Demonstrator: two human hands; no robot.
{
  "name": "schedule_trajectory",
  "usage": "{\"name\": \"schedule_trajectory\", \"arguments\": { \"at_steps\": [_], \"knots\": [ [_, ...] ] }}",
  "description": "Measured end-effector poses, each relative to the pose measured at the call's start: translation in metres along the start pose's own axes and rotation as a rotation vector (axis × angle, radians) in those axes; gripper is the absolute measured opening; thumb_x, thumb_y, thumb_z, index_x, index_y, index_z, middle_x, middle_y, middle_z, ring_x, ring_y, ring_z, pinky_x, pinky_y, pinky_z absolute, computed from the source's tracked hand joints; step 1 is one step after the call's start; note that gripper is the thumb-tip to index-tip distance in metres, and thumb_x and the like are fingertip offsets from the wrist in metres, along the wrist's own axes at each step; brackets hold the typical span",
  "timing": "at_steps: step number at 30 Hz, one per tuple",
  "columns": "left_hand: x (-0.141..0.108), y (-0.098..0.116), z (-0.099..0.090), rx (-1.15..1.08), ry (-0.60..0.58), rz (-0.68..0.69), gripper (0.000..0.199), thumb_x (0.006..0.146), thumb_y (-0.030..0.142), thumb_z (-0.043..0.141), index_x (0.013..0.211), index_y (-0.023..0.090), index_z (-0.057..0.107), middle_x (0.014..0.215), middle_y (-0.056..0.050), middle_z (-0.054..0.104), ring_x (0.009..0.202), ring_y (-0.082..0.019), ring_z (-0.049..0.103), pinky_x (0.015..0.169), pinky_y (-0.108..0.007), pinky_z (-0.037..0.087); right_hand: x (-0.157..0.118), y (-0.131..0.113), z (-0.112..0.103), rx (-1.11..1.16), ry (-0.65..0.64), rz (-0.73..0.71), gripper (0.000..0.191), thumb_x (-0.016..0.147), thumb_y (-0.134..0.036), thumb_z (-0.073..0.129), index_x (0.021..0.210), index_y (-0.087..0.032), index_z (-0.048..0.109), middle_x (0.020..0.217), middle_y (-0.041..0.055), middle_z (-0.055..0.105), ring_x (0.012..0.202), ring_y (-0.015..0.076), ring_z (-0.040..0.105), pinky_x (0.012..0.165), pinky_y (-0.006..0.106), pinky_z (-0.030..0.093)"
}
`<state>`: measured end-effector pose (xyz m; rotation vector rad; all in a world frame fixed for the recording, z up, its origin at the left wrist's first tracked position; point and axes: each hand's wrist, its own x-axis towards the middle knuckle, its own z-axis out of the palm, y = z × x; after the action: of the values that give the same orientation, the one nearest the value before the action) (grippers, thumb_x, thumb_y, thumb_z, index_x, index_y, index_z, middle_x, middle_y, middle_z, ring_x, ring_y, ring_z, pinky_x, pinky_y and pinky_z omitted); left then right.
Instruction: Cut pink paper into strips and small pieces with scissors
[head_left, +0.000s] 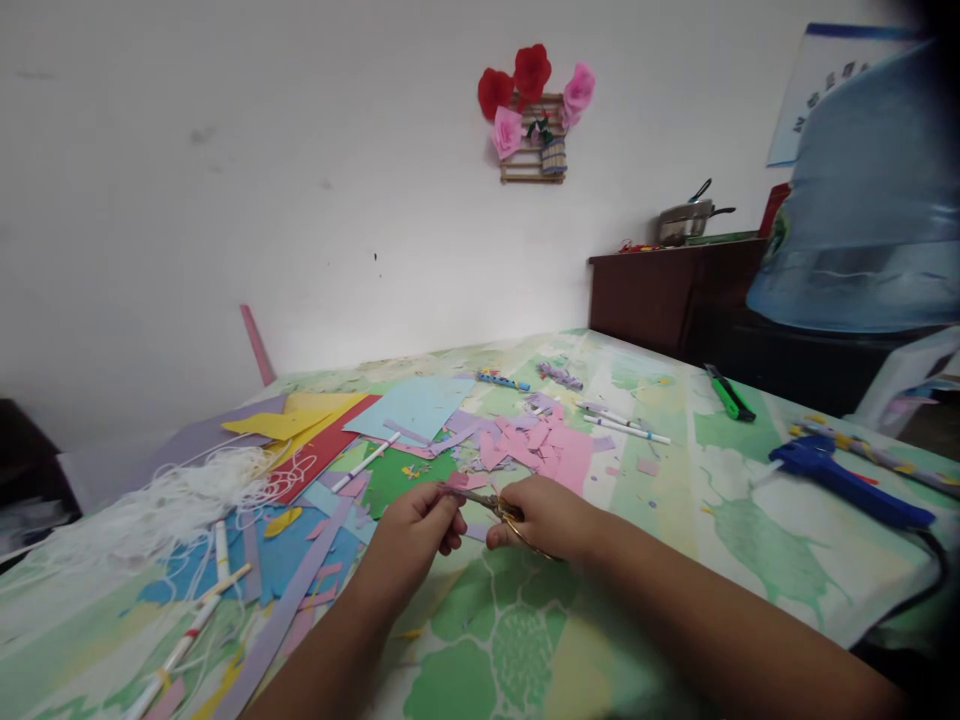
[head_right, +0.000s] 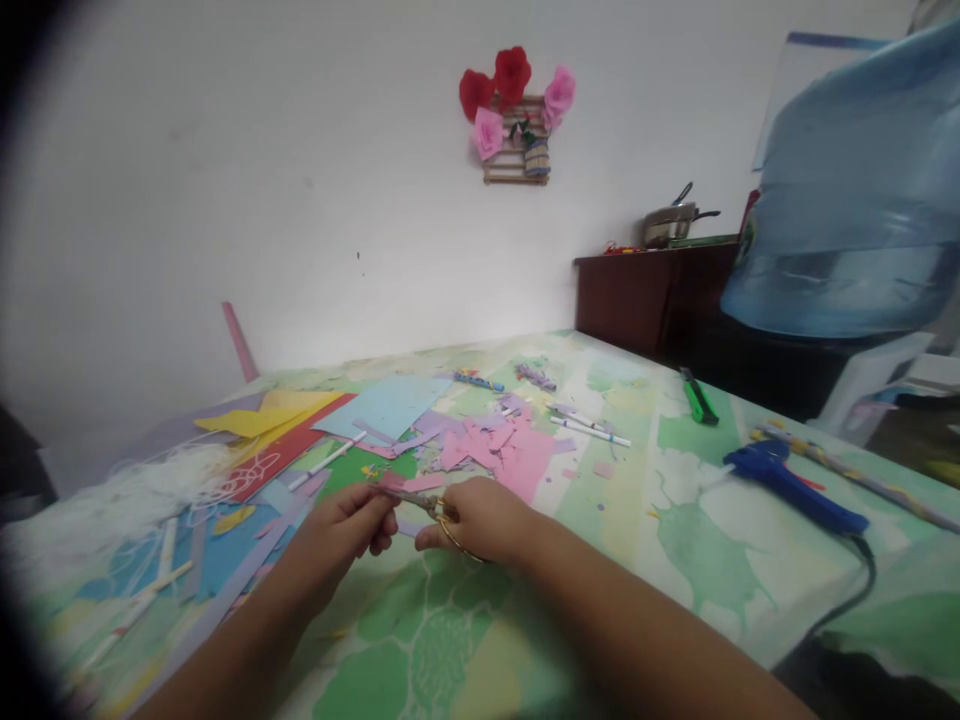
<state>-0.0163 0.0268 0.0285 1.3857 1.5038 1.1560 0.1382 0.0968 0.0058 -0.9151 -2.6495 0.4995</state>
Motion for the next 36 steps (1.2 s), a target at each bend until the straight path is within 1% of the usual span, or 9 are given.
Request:
{"name": "schedule_trajectory", "arguments": {
  "at_steps": [2, 7, 12, 18, 22, 25, 32, 36],
  "knots": [
    [-0.001, 0.001, 0.0, -0.015, -0.008, -0.011, 0.019, 0.068, 0.029, 0.043, 0.054, 0.016, 0.048, 0.046, 0.004, 0.05, 0.041, -0.006, 0.043, 0.04, -0.019, 0.03, 0.0, 0.0, -0.001, -0.015, 0.007, 0.004, 0.046, 0.06, -0.061, 0.043, 0.061, -0.015, 0.05, 0.051, -0.0035, 0.043, 0.046, 0.0063, 0.035, 0.041, 0.017, 0.021],
    [0.0, 0.002, 0.002, -0.051, 0.021, -0.068, 0.016, 0.065, 0.027, 0.045, 0.054, 0.016, 0.048, 0.047, 0.004, 0.05, 0.04, -0.007, 0.044, 0.04, -0.02, 0.032, 0.002, 0.003, -0.002, -0.045, -0.002, 0.029, 0.049, 0.056, -0.064, 0.043, 0.061, -0.015, 0.052, 0.051, -0.0027, 0.045, 0.047, 0.0069, 0.035, 0.041, 0.018, 0.02],
    [0.003, -0.003, 0.002, -0.11, -0.018, -0.092, 0.013, 0.064, 0.027, 0.046, 0.06, 0.016, 0.051, 0.05, 0.002, 0.052, 0.042, -0.008, 0.047, 0.041, -0.021, 0.035, 0.004, 0.006, -0.001, -0.061, -0.012, 0.066, 0.05, 0.056, -0.064, 0.043, 0.065, -0.015, 0.055, 0.052, -0.0023, 0.046, 0.048, 0.0072, 0.036, 0.042, 0.018, 0.021],
    [0.002, -0.002, 0.003, -0.091, -0.011, -0.043, 0.017, 0.065, 0.029, 0.045, 0.056, 0.015, 0.049, 0.049, 0.002, 0.051, 0.042, -0.007, 0.045, 0.041, -0.02, 0.034, 0.005, 0.008, -0.001, -0.1, -0.01, 0.054, 0.055, 0.057, -0.066, 0.039, 0.065, -0.015, 0.056, 0.053, -0.0017, 0.047, 0.049, 0.0074, 0.037, 0.043, 0.018, 0.022],
    [0.003, -0.005, 0.003, -0.083, -0.02, -0.026, 0.018, 0.065, 0.029, 0.046, 0.055, 0.014, 0.048, 0.049, 0.002, 0.05, 0.042, -0.007, 0.045, 0.042, -0.02, 0.034, 0.006, 0.01, 0.001, -0.149, -0.018, 0.075, 0.058, 0.055, -0.069, 0.036, 0.067, -0.015, 0.056, 0.055, -0.0008, 0.048, 0.05, 0.008, 0.038, 0.044, 0.018, 0.023],
    [0.004, -0.008, 0.004, -0.08, -0.02, -0.023, 0.018, 0.065, 0.029, 0.046, 0.056, 0.014, 0.049, 0.048, 0.002, 0.05, 0.042, -0.007, 0.044, 0.041, -0.02, 0.033, 0.005, 0.01, 0.002, -0.174, -0.025, 0.066, 0.057, 0.058, -0.067, 0.035, 0.069, -0.015, 0.057, 0.057, -0.0002, 0.05, 0.051, 0.0079, 0.038, 0.044, 0.018, 0.023],
    [0.003, -0.009, 0.004, -0.112, 0.045, 0.002, 0.015, 0.061, 0.028, 0.048, 0.06, 0.014, 0.052, 0.048, 0.003, 0.05, 0.041, -0.008, 0.045, 0.041, -0.02, 0.033, 0.001, 0.004, 0.002, -0.204, -0.032, 0.001, 0.055, 0.065, -0.063, 0.031, 0.072, -0.015, 0.057, 0.061, 0.0004, 0.051, 0.051, 0.0079, 0.038, 0.043, 0.018, 0.025],
    [0.003, -0.009, 0.004, -0.083, 0.024, 0.04, 0.019, 0.062, 0.031, 0.049, 0.058, 0.014, 0.052, 0.051, 0.001, 0.051, 0.042, -0.008, 0.045, 0.042, -0.021, 0.034, 0.0, 0.002, 0.001, -0.204, -0.036, 0.013, 0.055, 0.065, -0.062, 0.032, 0.072, -0.014, 0.057, 0.06, 0.0007, 0.051, 0.052, 0.0079, 0.039, 0.044, 0.018, 0.025]
  ]
}}
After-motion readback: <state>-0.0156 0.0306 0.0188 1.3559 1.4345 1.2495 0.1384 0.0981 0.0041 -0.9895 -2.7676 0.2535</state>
